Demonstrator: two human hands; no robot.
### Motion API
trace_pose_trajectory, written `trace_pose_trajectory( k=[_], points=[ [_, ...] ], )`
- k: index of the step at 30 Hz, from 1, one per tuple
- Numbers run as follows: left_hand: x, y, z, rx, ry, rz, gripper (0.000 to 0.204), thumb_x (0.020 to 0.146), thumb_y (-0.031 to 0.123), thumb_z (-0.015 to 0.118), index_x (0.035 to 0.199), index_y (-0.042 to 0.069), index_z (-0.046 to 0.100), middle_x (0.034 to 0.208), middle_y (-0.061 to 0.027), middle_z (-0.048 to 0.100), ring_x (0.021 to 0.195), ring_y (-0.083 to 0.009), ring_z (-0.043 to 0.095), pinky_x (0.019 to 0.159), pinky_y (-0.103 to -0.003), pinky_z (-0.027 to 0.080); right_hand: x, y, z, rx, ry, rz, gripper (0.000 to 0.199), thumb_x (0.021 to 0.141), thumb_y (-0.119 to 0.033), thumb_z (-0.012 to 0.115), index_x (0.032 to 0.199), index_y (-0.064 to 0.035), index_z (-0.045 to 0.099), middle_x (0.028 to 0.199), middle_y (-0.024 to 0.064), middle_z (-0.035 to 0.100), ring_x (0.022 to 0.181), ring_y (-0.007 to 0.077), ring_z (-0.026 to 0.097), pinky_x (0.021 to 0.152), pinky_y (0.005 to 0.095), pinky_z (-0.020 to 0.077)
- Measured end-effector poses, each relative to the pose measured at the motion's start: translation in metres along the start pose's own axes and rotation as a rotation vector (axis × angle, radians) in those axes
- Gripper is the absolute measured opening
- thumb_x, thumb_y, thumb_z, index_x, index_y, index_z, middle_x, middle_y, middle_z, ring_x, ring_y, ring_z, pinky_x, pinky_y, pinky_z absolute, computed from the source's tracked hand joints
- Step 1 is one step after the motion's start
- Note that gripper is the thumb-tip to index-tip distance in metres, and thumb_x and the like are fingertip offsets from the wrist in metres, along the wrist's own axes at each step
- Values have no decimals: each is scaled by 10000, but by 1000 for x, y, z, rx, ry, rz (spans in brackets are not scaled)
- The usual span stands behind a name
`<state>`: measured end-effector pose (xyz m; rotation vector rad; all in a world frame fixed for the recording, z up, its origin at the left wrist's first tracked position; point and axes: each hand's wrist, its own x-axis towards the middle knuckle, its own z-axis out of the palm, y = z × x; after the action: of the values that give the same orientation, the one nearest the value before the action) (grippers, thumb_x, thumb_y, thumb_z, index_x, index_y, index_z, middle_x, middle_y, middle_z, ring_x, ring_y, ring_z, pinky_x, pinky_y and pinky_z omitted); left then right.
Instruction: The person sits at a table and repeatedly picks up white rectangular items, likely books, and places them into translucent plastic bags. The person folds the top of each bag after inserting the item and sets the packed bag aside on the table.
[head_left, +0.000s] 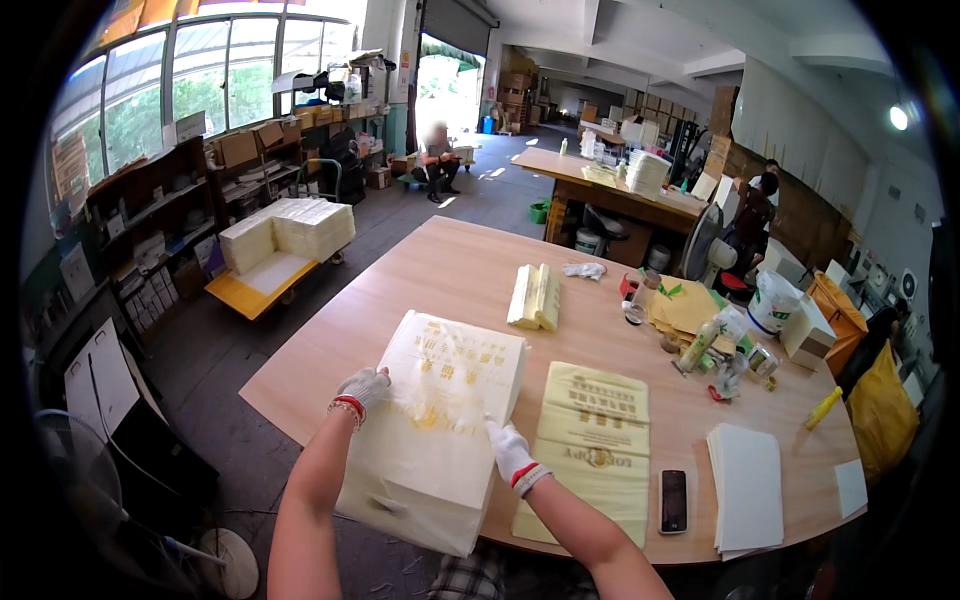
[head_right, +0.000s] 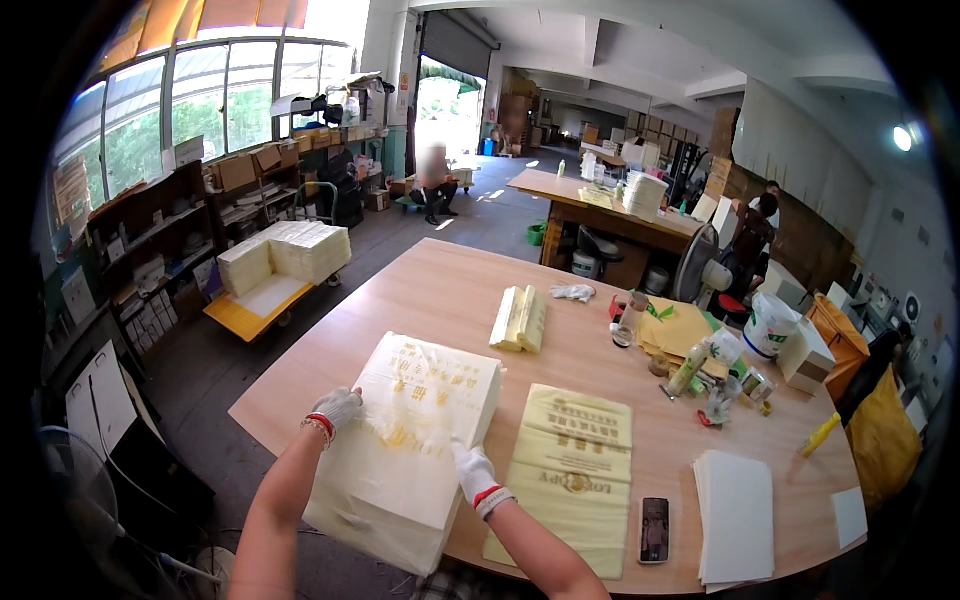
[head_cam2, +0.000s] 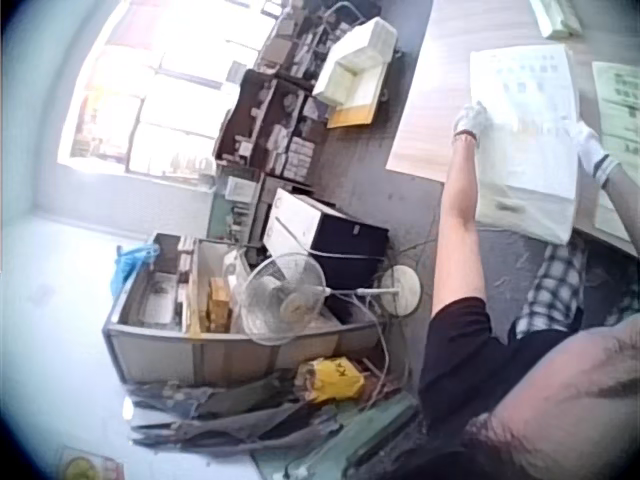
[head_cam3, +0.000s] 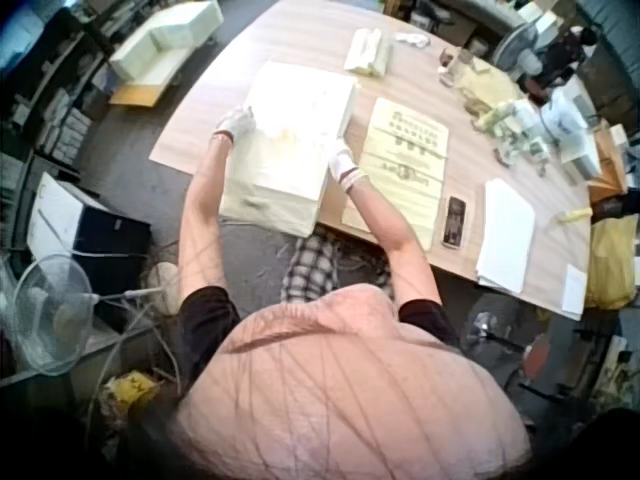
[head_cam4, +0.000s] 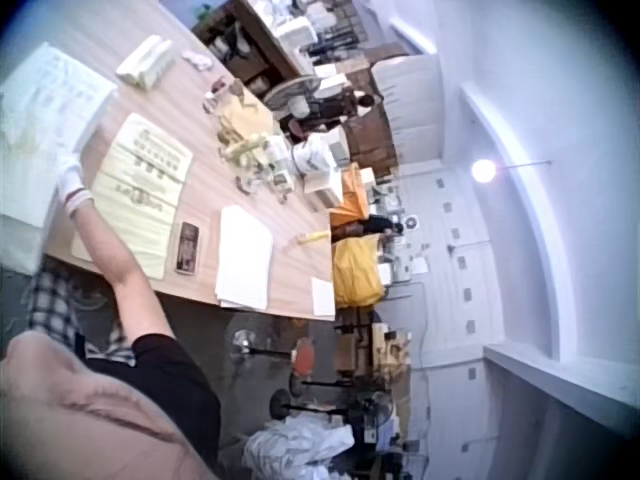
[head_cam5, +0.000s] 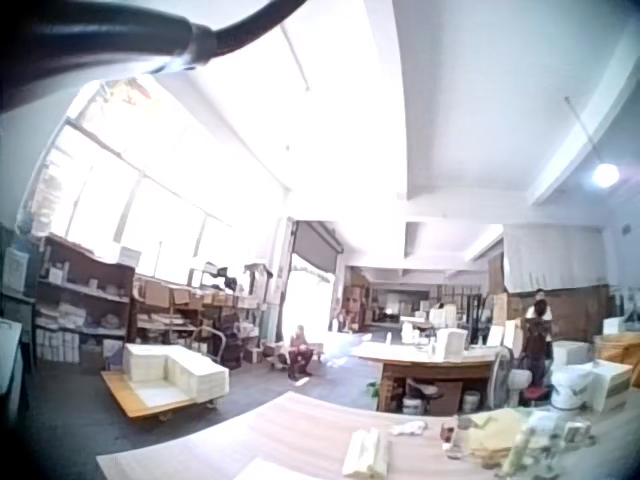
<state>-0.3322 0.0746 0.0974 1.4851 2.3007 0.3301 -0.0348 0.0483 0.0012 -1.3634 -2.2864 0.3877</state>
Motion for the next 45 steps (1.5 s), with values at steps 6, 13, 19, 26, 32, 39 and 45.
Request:
trace_pose_trajectory(
  k=[6, 13, 19, 26, 32, 39, 45],
  points=[
    [-13, 10, -5, -66, 26, 20, 482, 896, 425, 384, 1095, 22, 559, 1106, -215, 584, 1044, -371, 549, 911, -412, 409, 7, -46, -18, 602, -55, 717, 554, 887, -435, 502, 1213, 8, 435, 1034, 232, 590, 976, 300, 572, 822, 340, 433],
    [-69, 10, 29, 178, 482, 592, 491, 830, 342, 534, 1230, 64, 473, 1285, -188, 459, 1177, -380, 437, 968, -488, 349, -63, -60, 3, 828, 240, 278, 609, 889, -440, 486, 1297, -2, 371, 1151, 296, 526, 1085, 372, 516, 900, 384, 410],
    [-231, -63, 134, 246, 505, 1027, 595, 578, 223, 660, 1132, 80, 500, 1161, -223, 466, 1079, -421, 443, 910, -663, 294, -251, -32, 35, 1224, -141, 626, 494, 927, -323, 463, 1324, -43, 374, 1146, 174, 567, 997, 271, 581, 864, 367, 459],
    [-322, -4, 206, -429, -242, 789, 298, 750, 171, 619, 1014, 48, 558, 931, -162, 592, 855, -333, 588, 734, -377, 485, -403, 42, -6, 1423, 92, 1075, 392, 918, -281, 488, 1265, -102, 466, 1035, 100, 613, 770, 186, 605, 714, 363, 514],
    [-281, 147, 250, -420, 68, 946, 256, 743, 241, 670, 943, 97, 599, 1045, -165, 551, 1007, -352, 516, 841, -399, 440, -444, 75, -3, 1614, 305, 1141, 374, 901, -275, 519, 1236, -111, 508, 1041, 132, 624, 862, 274, 618, 720, 386, 518],
    [-224, 160, 281, 123, -125, 928, 269, 784, 386, 591, 835, 143, 695, 1008, -106, 592, 1004, -295, 497, 919, -407, 345, -452, 53, -17, 1653, 402, 1085, 341, 921, -259, 486, 1184, -41, 480, 924, 105, 605, 759, 224, 610, 687, 372, 531],
    [-248, 175, 272, -73, -218, 795, 284, 777, 383, 610, 864, 117, 655, 971, -89, 582, 1029, -290, 472, 920, -381, 357, -466, 64, -29, 1874, 512, 1104, 371, 932, -316, 454, 1171, -33, 481, 952, 129, 604, 789, 273, 619, 713, 448, 530]
  ],
)
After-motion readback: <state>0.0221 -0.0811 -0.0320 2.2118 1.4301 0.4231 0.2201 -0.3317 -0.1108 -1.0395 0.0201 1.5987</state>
